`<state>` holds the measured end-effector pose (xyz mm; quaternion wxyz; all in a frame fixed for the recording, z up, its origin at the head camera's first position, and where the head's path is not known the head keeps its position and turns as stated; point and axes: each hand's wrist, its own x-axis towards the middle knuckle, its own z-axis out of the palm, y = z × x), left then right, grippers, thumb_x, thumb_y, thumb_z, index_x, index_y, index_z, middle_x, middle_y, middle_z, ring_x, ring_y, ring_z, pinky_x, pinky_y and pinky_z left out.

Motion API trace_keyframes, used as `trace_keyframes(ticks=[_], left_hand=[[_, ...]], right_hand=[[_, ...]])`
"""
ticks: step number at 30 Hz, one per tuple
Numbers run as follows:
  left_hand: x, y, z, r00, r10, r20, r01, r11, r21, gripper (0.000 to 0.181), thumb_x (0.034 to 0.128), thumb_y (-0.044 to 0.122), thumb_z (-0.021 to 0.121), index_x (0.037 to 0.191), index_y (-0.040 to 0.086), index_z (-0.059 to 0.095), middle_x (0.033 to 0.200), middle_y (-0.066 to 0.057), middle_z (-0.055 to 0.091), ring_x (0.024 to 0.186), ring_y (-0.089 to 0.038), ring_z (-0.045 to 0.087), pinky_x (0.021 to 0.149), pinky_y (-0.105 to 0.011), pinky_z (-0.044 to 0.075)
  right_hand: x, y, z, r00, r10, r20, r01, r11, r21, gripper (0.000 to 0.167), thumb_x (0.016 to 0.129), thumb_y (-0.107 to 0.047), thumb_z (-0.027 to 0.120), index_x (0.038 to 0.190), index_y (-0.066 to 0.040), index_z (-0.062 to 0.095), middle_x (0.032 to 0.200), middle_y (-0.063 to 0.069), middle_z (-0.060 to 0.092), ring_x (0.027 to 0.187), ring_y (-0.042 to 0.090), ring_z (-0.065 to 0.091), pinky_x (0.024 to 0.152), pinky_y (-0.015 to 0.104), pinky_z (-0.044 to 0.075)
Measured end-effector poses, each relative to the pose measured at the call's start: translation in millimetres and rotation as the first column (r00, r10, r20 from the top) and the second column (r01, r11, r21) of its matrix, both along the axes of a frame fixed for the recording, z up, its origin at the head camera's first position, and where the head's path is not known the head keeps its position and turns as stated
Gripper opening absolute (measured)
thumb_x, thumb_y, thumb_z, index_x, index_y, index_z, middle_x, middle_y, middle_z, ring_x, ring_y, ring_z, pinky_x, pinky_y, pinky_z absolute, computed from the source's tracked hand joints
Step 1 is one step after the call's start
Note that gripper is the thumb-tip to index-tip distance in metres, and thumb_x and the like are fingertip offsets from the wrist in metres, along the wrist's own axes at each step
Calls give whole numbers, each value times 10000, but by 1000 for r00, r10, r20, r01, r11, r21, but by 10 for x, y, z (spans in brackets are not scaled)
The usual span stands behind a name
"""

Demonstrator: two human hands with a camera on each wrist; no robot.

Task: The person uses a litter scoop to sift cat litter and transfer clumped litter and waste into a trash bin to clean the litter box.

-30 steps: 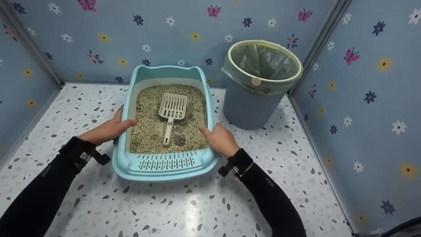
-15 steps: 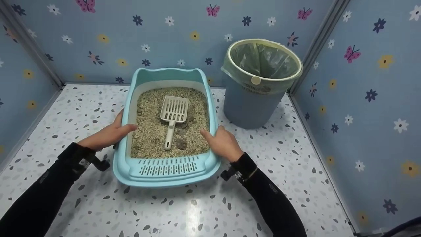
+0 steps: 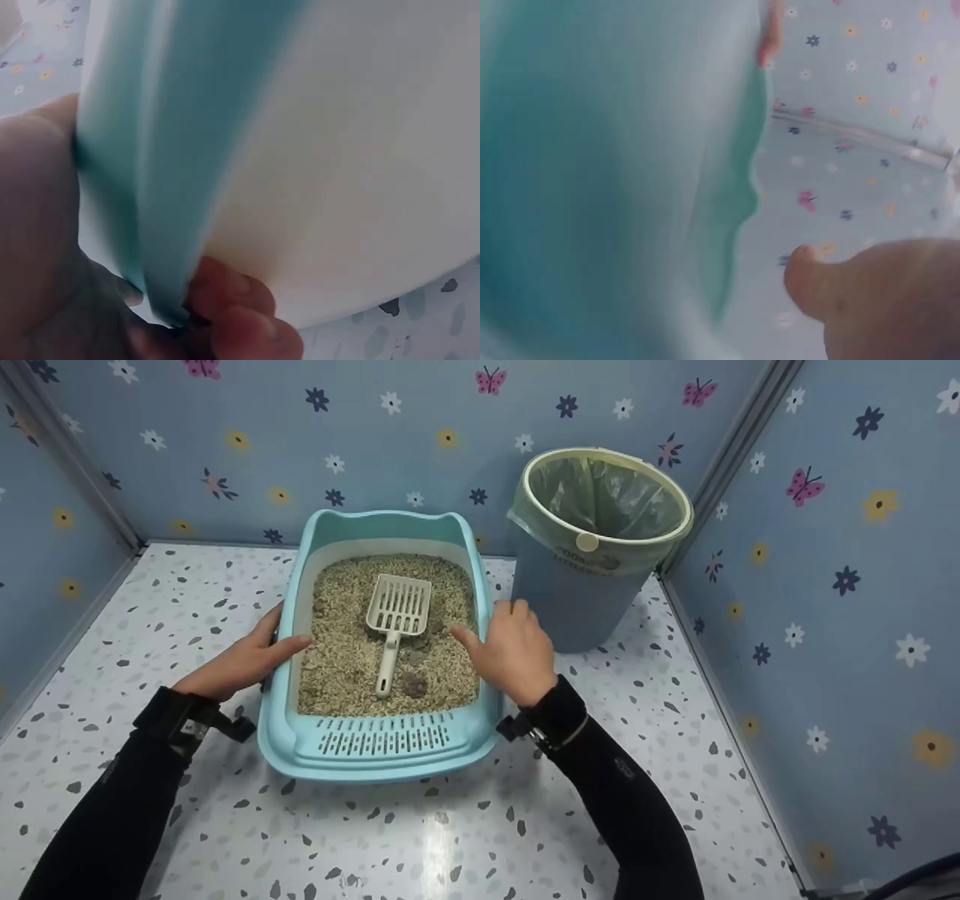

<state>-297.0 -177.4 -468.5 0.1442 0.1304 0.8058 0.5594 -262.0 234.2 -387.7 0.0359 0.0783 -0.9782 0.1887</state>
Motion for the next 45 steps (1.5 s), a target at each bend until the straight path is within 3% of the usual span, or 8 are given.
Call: trace_keyframes(ticks=[3,7,13,20,24,29,37,45], left_hand=[[2,1,-32,999,32,7,-32,999,7,1049,1086,591,671,1789,407,-85,1776,-332,208,1194,-512,706,936,-591,648],[14,-8,-64,998,63,1,-63,998,-1,1048,1077,618,667,1791,407,-70,1766,-345,225,1185,-522,701,920,-608,649],[38,-35,-67,997,73,-20,-73,997,16,1006,1110,545,649,1797,374,-66,1822,-286,105,1323,-552,610,1005,-649,606],[53,-4,-58,997,60,-49,-58,998,33,971,1129,499,633,1798,370,-59,1845,-233,47,1443,-556,507,1141,-696,498],[52,31,-68,997,57,-55,-57,998,11,978,1131,482,630,1800,346,-70,1837,-264,50,1378,-563,565,1075,-684,556],[48,43,-54,996,69,-58,-68,998,10,997,1114,521,647,1801,350,-56,1839,-259,35,1444,-587,495,1137,-712,494],[31,39,-79,998,56,-40,-55,998,25,993,1108,546,651,1794,400,-51,1846,-233,38,1418,-560,532,1115,-699,519],[47,26,-72,998,51,-22,-51,998,28,999,1113,549,642,1787,404,-80,1838,-259,57,1357,-545,594,1138,-682,506]], right_hand=[[-33,-251,215,996,78,-37,-76,996,49,654,1076,-580,694,1343,16,726,1138,174,721,967,356,700,836,559,603],[-165,-669,304,972,212,103,-225,964,140,411,1080,-518,713,959,-129,773,877,20,741,734,216,664,692,451,592],[-436,-1172,18,928,243,282,-323,902,287,475,1084,-466,696,718,-204,545,692,-51,521,628,171,530,612,397,539],[-589,-1348,-276,937,192,294,-303,865,401,511,1093,-518,657,708,-206,536,732,13,583,704,227,628,631,466,582],[-634,-1332,-354,931,172,321,-293,878,379,540,1091,-551,661,684,-214,556,723,13,608,705,232,639,642,462,570],[-677,-1302,-414,928,189,321,-289,908,302,549,1063,-545,689,640,-223,553,654,-3,579,664,233,615,663,453,560],[-823,-1245,-538,919,164,359,-240,954,178,523,1041,-352,700,575,-217,504,528,-55,381,507,182,422,560,355,401],[-934,-1131,-379,920,172,352,-197,980,38,563,1052,-216,676,565,-209,395,533,-64,281,484,131,299,593,322,290]])
